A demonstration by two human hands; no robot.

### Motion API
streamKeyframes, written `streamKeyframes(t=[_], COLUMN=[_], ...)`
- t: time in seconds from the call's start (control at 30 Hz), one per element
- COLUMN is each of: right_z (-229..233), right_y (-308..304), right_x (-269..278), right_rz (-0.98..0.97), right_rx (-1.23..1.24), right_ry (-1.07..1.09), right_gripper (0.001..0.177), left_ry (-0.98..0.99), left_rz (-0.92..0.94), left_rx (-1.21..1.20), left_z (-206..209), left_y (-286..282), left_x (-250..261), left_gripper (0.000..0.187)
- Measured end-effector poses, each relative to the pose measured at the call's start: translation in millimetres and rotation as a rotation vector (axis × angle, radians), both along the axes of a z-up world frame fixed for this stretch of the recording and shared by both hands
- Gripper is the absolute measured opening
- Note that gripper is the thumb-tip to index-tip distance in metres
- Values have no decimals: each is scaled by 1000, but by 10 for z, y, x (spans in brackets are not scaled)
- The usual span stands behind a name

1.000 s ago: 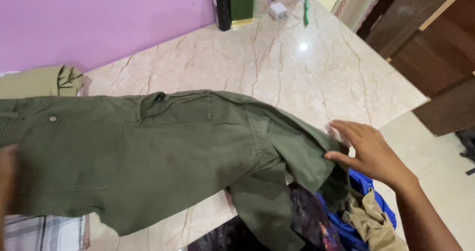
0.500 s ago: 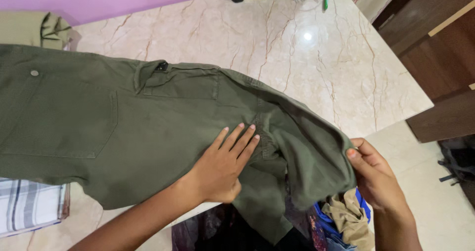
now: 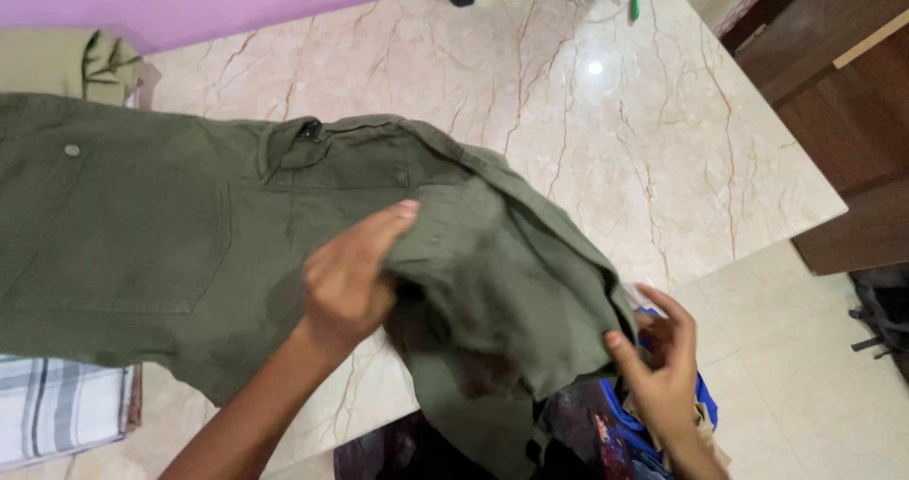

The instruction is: The person picks up a pair of green pants from a pile, spreads them out on a table, and folds them into a compact square, smoothing the fabric with their hands at each step.

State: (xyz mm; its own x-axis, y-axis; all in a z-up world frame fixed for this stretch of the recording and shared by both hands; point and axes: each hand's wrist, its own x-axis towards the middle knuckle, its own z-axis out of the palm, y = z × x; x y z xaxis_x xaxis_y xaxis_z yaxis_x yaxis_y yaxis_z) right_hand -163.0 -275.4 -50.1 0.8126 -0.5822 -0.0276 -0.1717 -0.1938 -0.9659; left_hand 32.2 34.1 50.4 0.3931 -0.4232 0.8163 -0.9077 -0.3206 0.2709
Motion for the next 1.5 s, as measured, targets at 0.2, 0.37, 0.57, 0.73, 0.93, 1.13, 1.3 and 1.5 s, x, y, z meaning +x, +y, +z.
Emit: streamKeyframes(t=[0.2, 0.37, 0.57, 0.73, 0.93, 1.13, 1.3, 1.5], right_z=[406, 441, 687, 1470, 1816, 962, 381, -32], right_y=[655, 1159, 569, -359, -1084, -1686, -1966, -2751], right_x=[88, 428, 729, 1134, 1356, 1620, 1361, 1464], right_rz=[338, 539, 500, 160, 15, 191, 206, -16], right_rx=[-635, -771, -701, -1019, -1664, -1514, -1397, -1392], right_ry=[-533, -284, 0, -154, -186, 113, 209, 69], right_gripper=[106, 110, 84, 52, 49, 53, 55, 35], left_ry=[-136, -147, -194, -304, -344, -266, -181, 21], left_rz=[151, 242, 312, 133, 153, -63, -155, -170], left_rx=[-41, -156, -126, 86, 234, 449, 538, 600], left_z=[45, 85, 146, 181, 77, -298, -660, -675], left_y=[187, 449, 677, 382, 92, -83, -172, -252], left_x=[38, -5, -105, -157, -279, -280, -278, -249], left_gripper=[44, 42, 34, 20, 22, 34, 41, 55])
